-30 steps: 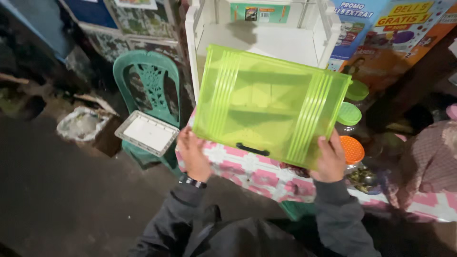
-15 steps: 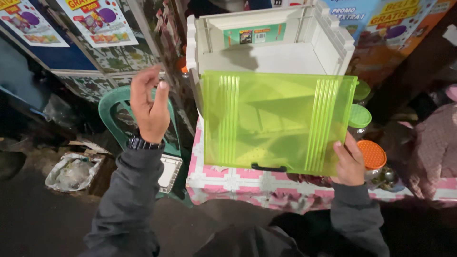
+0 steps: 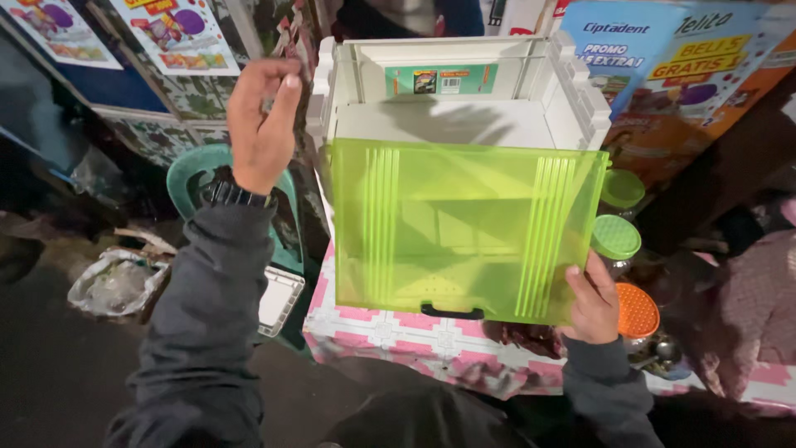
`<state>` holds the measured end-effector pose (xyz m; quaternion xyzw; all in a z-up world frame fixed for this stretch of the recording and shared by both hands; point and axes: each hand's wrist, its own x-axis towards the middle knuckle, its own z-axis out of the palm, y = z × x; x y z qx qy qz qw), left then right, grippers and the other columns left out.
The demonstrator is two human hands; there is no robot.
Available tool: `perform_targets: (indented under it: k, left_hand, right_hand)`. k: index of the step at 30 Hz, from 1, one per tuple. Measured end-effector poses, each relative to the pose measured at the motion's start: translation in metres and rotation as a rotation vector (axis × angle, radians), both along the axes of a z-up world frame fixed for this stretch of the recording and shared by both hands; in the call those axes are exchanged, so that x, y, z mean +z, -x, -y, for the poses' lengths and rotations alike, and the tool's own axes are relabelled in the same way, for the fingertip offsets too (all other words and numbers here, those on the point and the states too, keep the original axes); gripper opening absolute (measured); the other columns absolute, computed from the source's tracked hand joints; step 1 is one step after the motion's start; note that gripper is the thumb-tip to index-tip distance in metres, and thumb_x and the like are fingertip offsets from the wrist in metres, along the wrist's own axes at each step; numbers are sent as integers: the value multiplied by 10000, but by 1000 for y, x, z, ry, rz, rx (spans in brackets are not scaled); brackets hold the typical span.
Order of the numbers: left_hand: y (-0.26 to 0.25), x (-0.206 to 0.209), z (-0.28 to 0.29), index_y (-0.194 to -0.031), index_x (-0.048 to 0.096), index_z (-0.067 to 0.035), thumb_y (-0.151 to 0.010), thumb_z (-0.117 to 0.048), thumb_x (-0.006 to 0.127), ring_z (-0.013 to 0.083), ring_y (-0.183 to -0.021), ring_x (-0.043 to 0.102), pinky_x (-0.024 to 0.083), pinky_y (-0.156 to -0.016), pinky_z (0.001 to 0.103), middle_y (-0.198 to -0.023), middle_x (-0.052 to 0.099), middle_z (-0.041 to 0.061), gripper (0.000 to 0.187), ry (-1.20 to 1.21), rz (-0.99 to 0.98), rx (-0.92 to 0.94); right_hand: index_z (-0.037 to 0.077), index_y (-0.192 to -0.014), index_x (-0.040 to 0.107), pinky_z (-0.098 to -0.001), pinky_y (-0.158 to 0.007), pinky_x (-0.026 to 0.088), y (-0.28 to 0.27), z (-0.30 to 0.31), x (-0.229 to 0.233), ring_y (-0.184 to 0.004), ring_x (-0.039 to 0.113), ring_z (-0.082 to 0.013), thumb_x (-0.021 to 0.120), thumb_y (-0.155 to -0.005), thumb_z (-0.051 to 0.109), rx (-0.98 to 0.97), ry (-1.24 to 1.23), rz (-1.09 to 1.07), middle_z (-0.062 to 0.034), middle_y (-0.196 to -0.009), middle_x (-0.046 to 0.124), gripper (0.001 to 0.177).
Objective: The person assembles a white plastic storage unit by inserting a white shelf into the frame, wiping the interior with a cloth, and placing a green plastic lid on top. The person handles the shelf, cloth, and lid throughout the process.
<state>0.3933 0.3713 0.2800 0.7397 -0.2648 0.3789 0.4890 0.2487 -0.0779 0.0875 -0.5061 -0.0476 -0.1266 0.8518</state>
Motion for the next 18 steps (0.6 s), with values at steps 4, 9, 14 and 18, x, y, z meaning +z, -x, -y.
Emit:
perform_targets:
  k: [4, 9, 14, 18]
  left_hand:
    - [-4, 10, 14, -1190, 624, 4, -1153, -168, 615, 98, -1009, 593, 494, -920, 263, -1101, 661, 37, 176, 0, 1, -89]
    - [-8, 23, 27, -1180, 642, 15, -1146, -161, 628, 81, -975, 587, 493, -893, 253, -1030, 650, 27, 180, -105, 31, -60]
    - [-13, 28, 39, -1151, 666, -4, -1106, -159, 658, 76, -809, 460, 395, -730, 250, -923, 602, -6, 162, -43, -83, -86]
    - [-17, 30, 43, -1135, 685, -5, -1103, -138, 672, 103, -802, 450, 386, -714, 260, -929, 594, 16, 138, -102, -33, -50]
  right_hand:
    - [-29, -1544, 428, -392, -1070, 487, -8, -1, 2, -1286, 594, -241, 450, -1042, -20, 68, -93, 2, -135, -1464, 572, 503]
    - [-26, -1554, 422, -380, -1067, 481, -12, -1, 7, -1286, 588, -227, 459, -1057, 2, 102, -56, 27, -122, -1476, 566, 500]
    - [-30, -1554, 422, -374, -1064, 481, -15, -5, 10, -1282, 587, -221, 469, -1060, 13, 92, -20, 26, -122, -1468, 569, 498]
    - [-25, -1555, 420, -368, -1063, 478, -16, -5, 13, -1282, 586, -217, 471, -1052, 11, 95, -15, 16, -117, -1465, 569, 507]
